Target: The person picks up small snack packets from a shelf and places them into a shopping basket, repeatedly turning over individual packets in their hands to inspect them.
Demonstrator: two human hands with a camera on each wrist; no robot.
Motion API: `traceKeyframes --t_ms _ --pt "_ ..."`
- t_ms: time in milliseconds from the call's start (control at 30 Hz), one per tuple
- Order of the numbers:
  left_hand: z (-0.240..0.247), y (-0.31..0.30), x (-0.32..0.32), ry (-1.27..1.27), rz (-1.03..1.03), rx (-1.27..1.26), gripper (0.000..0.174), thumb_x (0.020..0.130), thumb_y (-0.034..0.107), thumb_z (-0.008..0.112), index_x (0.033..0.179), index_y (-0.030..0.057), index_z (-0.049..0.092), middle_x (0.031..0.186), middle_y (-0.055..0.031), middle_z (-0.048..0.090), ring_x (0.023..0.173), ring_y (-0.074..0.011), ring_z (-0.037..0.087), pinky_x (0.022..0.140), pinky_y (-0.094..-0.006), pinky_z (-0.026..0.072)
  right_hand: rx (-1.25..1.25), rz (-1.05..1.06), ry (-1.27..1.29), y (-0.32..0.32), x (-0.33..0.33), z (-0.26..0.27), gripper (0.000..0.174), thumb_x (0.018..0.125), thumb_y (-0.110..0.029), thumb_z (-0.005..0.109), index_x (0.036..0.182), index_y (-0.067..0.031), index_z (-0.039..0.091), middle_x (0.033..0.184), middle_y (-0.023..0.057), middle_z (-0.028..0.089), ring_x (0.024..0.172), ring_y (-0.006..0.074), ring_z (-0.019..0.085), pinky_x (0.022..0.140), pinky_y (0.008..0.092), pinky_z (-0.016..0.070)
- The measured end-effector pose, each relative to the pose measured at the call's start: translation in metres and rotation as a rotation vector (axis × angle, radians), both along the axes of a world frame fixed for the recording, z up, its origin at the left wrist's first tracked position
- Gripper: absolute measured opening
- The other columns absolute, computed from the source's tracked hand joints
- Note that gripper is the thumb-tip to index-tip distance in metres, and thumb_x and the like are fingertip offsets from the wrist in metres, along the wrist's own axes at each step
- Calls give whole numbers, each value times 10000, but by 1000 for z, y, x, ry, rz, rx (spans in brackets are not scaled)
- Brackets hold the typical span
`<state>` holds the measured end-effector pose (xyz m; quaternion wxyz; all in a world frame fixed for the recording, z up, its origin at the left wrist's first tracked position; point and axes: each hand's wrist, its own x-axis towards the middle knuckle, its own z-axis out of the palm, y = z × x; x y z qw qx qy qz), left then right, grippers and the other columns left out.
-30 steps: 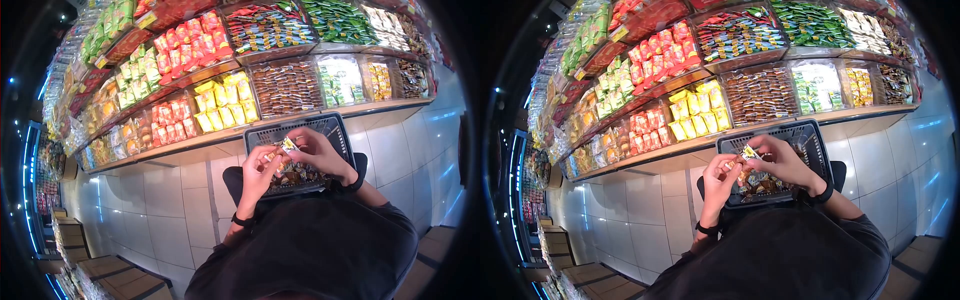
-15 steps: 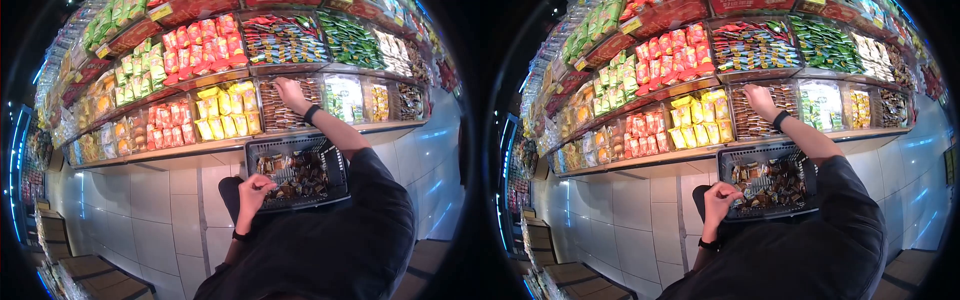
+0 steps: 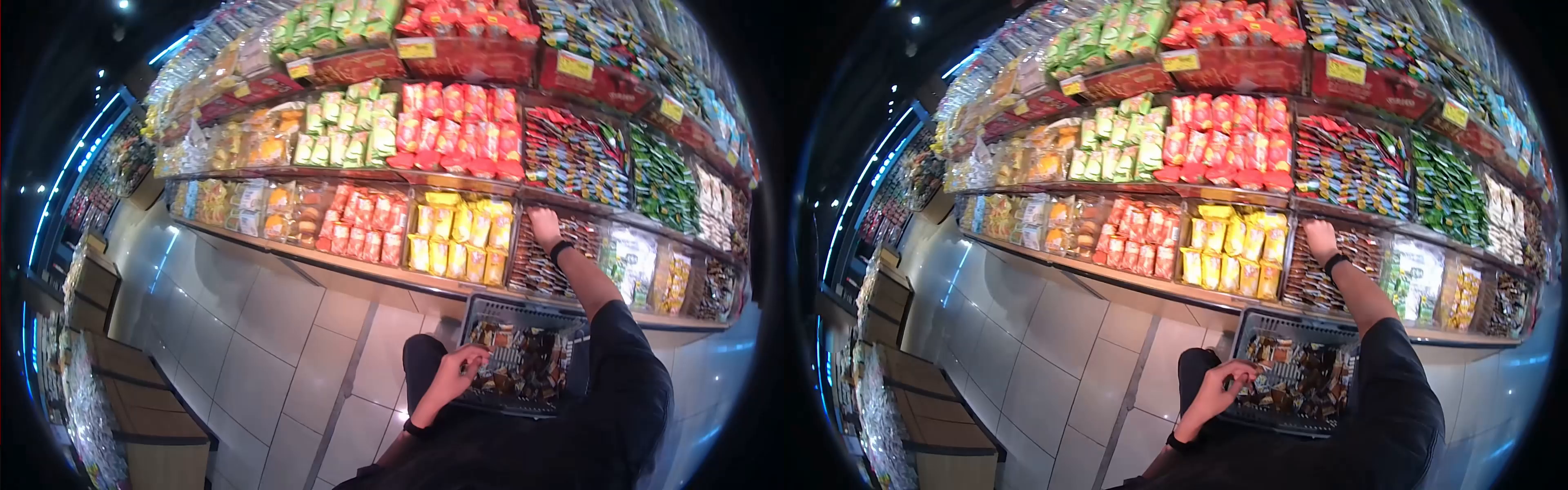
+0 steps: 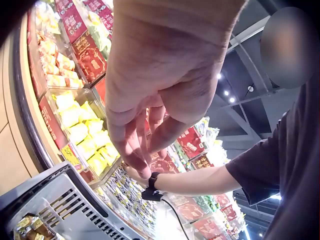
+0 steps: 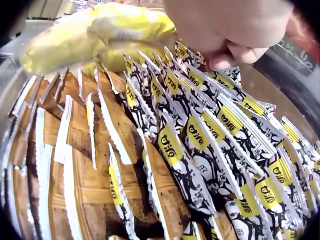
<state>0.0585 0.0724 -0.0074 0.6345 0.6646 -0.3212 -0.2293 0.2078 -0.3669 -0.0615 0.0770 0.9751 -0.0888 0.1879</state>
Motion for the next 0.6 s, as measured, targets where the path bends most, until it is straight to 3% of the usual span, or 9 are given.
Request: traceKeyframes --t_ms 167,233,300,367,467,500,533,567,600 --pt "-14 -2 -2 -37 32 7 153 902 -80 672 1036 -6 671 1016 -71 688 845 -109 654 752 -259 528 -23 -85 75 10 10 6 93 895 -72 596 945 -62 675 883 132 724 849 303 735 712 417 598" --pt "2 2 -2 -32 50 38 150 871 -57 728 996 -1 665 987 -61 679 806 -93 624 743 -248 522 -61 -38 49 13 2 6 158 875 -43 607 1029 -51 641 955 141 708 824 311 728 710 428 592" --pt "8 8 -4 -80 29 88 143 850 -51 753 939 4 655 916 -45 669 768 -83 592 727 -239 515 109 74 -193 43 -27 27 192 872 -4 578 1061 -29 598 974 169 671 785 374 695 666 458 570" --pt "4 16 -4 -82 43 130 145 845 -40 772 891 6 642 868 -42 686 762 -78 630 692 -238 517 282 277 -464 92 -74 50 40 909 -29 581 934 -15 552 886 192 607 682 409 614 588 499 496" --pt "-15 25 -8 142 -55 123 146 860 -19 776 893 -16 634 859 -85 724 778 -114 711 673 -245 548 635 196 -195 136 -166 -2 96 852 -32 634 859 -21 539 702 187 559 671 412 601 591 485 474" --pt "-22 26 -10 139 -45 126 146 860 -19 776 893 -16 634 859 -85 724 778 -114 711 673 -245 548 639 59 -78 137 -196 -66 179 812 -130 689 868 -29 553 747 199 589 714 419 613 639 510 488" --pt "-28 26 -13 227 -72 55 108 877 -57 730 912 -24 633 863 -90 723 792 -119 712 688 -247 555 616 -2 215 138 -233 -95 349 755 -238 745 1015 -41 620 985 251 647 925 463 627 782 534 532" --pt "-33 24 -15 311 -103 -20 90 893 -95 684 932 -32 632 867 -96 721 805 -125 712 703 -250 561 566 -59 399 140 -265 -122 344 815 -280 718 1050 -33 675 1058 266 666 1050 436 622 918 534 514" --pt "-32 22 -18 307 -113 -48 183 892 -181 564 985 -40 634 880 -89 713 823 -130 702 732 -257 558 810 -144 804 123 -291 -151 781 726 -404 804 1389 -81 547 1637 222 182 1473 528 191 1117 661 360"
